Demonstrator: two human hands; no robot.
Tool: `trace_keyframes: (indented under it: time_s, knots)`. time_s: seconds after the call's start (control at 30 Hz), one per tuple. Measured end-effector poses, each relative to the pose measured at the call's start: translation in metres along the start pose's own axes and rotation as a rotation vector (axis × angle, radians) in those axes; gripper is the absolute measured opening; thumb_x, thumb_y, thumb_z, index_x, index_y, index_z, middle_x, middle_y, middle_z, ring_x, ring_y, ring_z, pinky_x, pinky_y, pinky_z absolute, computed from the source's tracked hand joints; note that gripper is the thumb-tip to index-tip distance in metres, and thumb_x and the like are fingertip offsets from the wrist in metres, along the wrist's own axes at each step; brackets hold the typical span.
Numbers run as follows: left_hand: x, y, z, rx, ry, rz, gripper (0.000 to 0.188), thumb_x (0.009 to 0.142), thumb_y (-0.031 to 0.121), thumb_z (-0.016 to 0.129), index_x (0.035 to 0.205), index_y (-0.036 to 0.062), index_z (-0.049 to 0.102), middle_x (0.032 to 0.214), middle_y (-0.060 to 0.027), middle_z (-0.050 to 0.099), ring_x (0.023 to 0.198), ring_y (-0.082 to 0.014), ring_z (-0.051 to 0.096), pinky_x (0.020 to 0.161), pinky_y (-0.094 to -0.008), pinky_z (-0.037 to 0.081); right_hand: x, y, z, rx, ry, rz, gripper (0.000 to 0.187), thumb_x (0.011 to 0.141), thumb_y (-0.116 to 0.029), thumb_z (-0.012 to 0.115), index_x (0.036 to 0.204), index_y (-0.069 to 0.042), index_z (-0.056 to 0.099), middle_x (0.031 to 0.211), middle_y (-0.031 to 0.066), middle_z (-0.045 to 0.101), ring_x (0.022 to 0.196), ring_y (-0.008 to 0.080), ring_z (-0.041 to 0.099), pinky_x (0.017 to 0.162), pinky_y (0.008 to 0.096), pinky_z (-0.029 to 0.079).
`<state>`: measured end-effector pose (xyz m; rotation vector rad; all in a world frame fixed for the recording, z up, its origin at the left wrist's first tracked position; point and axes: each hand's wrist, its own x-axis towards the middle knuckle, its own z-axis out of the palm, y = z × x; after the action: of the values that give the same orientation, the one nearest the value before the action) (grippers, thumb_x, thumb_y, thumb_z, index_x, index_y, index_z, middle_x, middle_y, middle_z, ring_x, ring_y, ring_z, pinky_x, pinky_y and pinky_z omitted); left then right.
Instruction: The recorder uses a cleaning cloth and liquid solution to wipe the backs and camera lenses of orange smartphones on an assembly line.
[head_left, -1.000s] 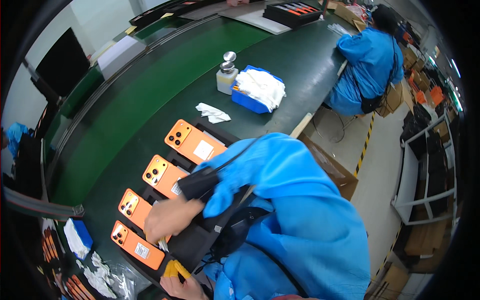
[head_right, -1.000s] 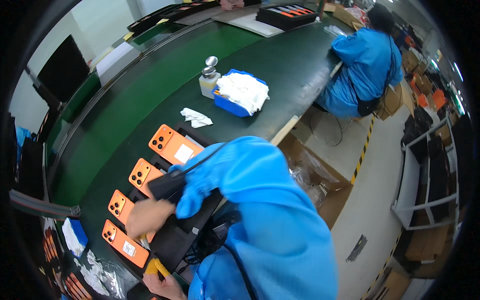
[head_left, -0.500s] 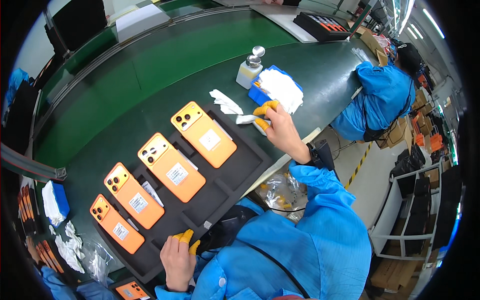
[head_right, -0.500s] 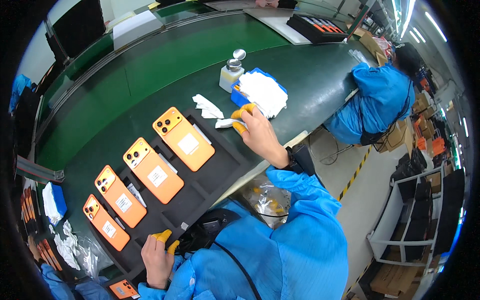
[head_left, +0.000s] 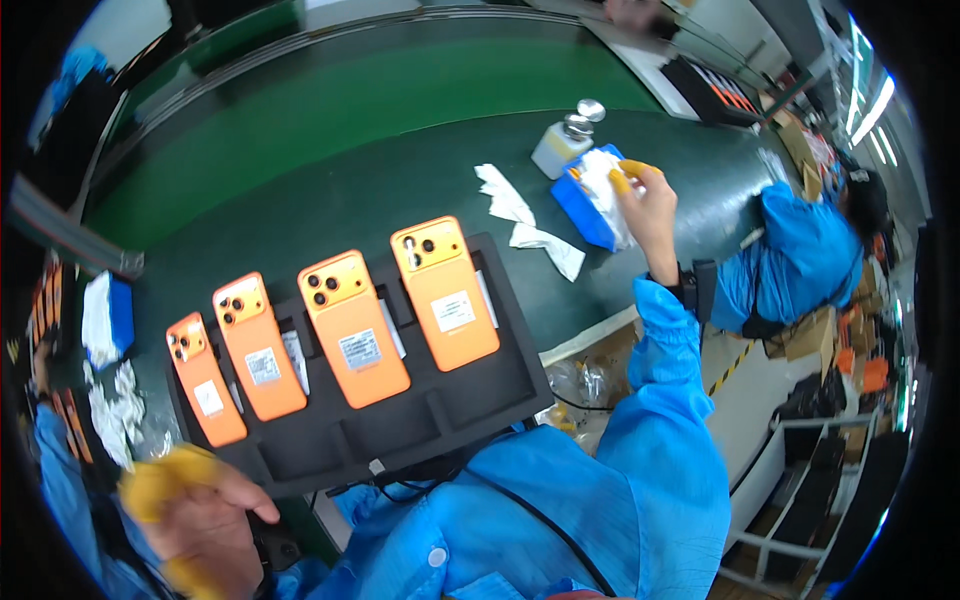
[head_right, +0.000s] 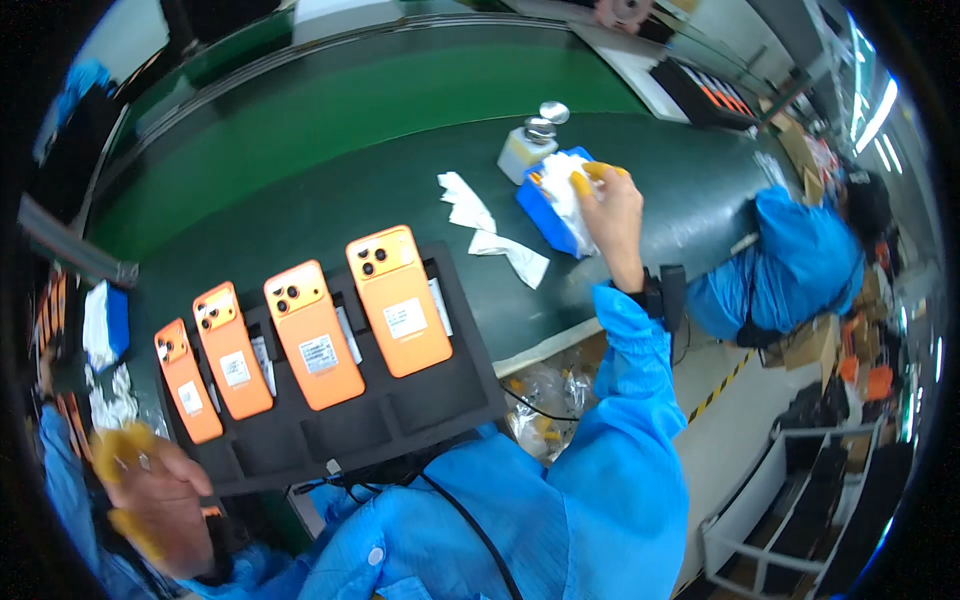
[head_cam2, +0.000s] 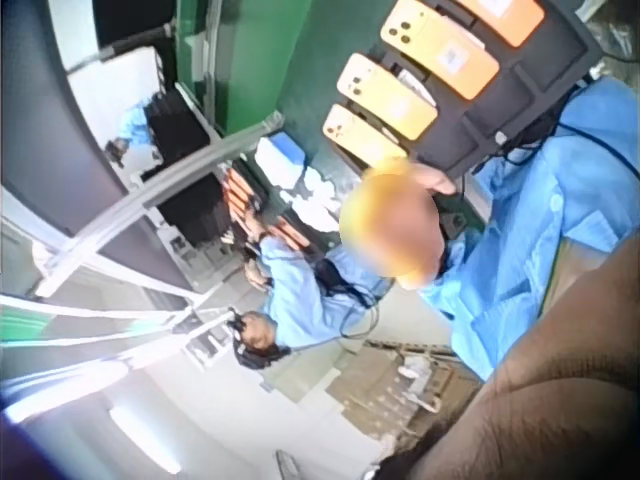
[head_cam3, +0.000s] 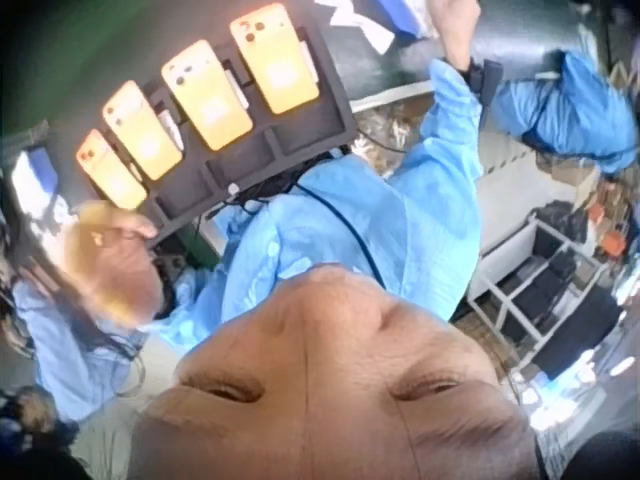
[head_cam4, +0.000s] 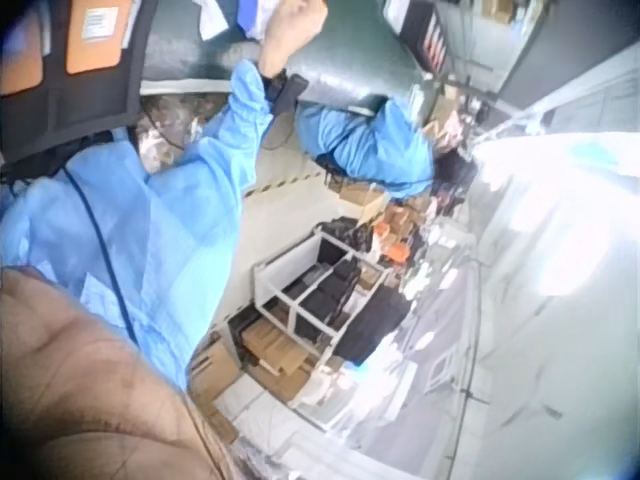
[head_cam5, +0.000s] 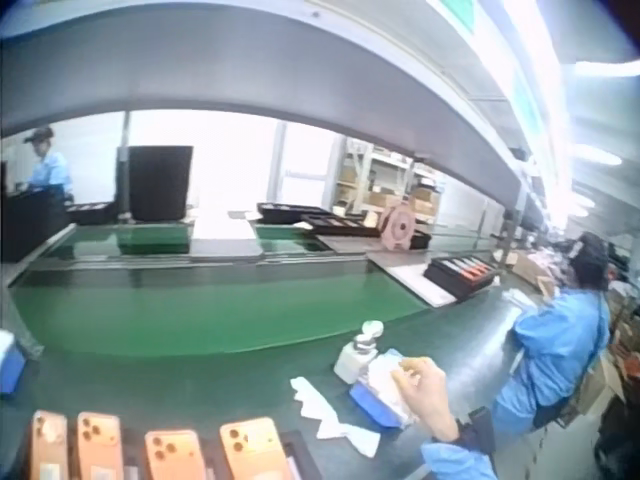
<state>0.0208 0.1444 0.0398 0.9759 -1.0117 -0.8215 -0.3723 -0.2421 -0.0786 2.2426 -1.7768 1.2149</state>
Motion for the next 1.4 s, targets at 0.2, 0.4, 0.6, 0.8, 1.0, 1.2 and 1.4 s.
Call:
trace_keyframes:
  time_s: [0.2,0.4,0.6,0.8,1.0,1.2,1.4]
  knots:
    - [0.024,0.015,0.062,-0.267,-0.119,0.156,0.070,0.099,0.038,0.060,0.154,0.0116,0.026,0.149,-0.0134,0.043,0.109,-0.0212,0.058,0.081,-0.0375,0.057,-0.006,-0.003,-0.009,-0.006,0.104,-0.074,0.020,0.087,-0.010,0.071,0.107,-0.006,0.075,0.099,0.0156,0.071,0.088,0.0274,0.070,0.079,0.0346,0.054]
    - [0.033,-0.004,0.075,-0.108,-0.201,0.096,0.065,0.098,0.034,0.062,0.150,0.0103,0.031,0.143,-0.0119,0.045,0.108,-0.0200,0.058,0.082,-0.0358,0.056,-0.021,-0.036,-0.021,0.242,0.102,-0.055,0.023,0.089,-0.003,0.071,0.111,-0.004,0.073,0.100,0.0086,0.069,0.087,0.0153,0.068,0.074,0.0272,0.054]
    - [0.037,-0.010,0.078,0.006,-0.230,0.094,0.060,0.097,0.029,0.063,0.146,0.0090,0.036,0.137,-0.0105,0.047,0.107,-0.0188,0.058,0.083,-0.0341,0.055,-0.040,-0.092,0.026,0.743,-0.271,-0.090,0.024,0.093,0.001,0.066,0.116,0.003,0.066,0.104,0.0074,0.069,0.092,0.0119,0.066,0.079,0.0245,0.054]
    - [0.044,-0.016,0.080,0.075,-0.257,0.087,0.055,0.096,0.025,0.064,0.142,0.0077,0.041,0.132,-0.0091,0.050,0.106,-0.0176,0.059,0.083,-0.0324,0.055,-0.048,-0.156,0.051,1.129,-0.566,0.053,0.021,0.097,0.000,0.061,0.117,0.006,0.065,0.101,0.0068,0.071,0.092,0.0101,0.067,0.080,0.0230,0.053]
    - [0.050,-0.019,0.081,0.132,-0.271,0.069,0.050,0.095,0.020,0.066,0.139,0.0064,0.046,0.126,-0.0077,0.052,0.105,-0.0163,0.059,0.084,-0.0307,0.054,-0.059,-0.175,0.064,1.258,-0.856,0.309,0.019,0.097,-0.010,0.065,0.113,0.000,0.065,0.095,0.0032,0.070,0.082,0.0078,0.066,0.074,0.0219,0.053]
    - [0.062,-0.021,0.076,0.208,-0.257,0.089,0.045,0.094,0.016,0.067,0.135,0.0051,0.051,0.121,-0.0063,0.054,0.104,-0.0151,0.060,0.085,-0.0290,0.053,-0.061,-0.172,0.068,1.455,-0.973,0.483,0.019,0.096,-0.009,0.067,0.113,-0.001,0.064,0.099,0.0051,0.070,0.086,0.0114,0.067,0.077,0.0252,0.056]
    - [0.109,-0.086,0.060,0.423,0.032,-0.079,0.041,0.093,0.012,0.068,0.131,0.0038,0.056,0.115,-0.0049,0.057,0.103,-0.0139,0.060,0.085,-0.0273,0.052,-0.066,-0.186,0.054,1.481,-1.097,0.543,0.019,0.094,-0.005,0.069,0.112,-0.001,0.065,0.100,0.0050,0.070,0.091,0.0129,0.069,0.081,0.0269,0.057]
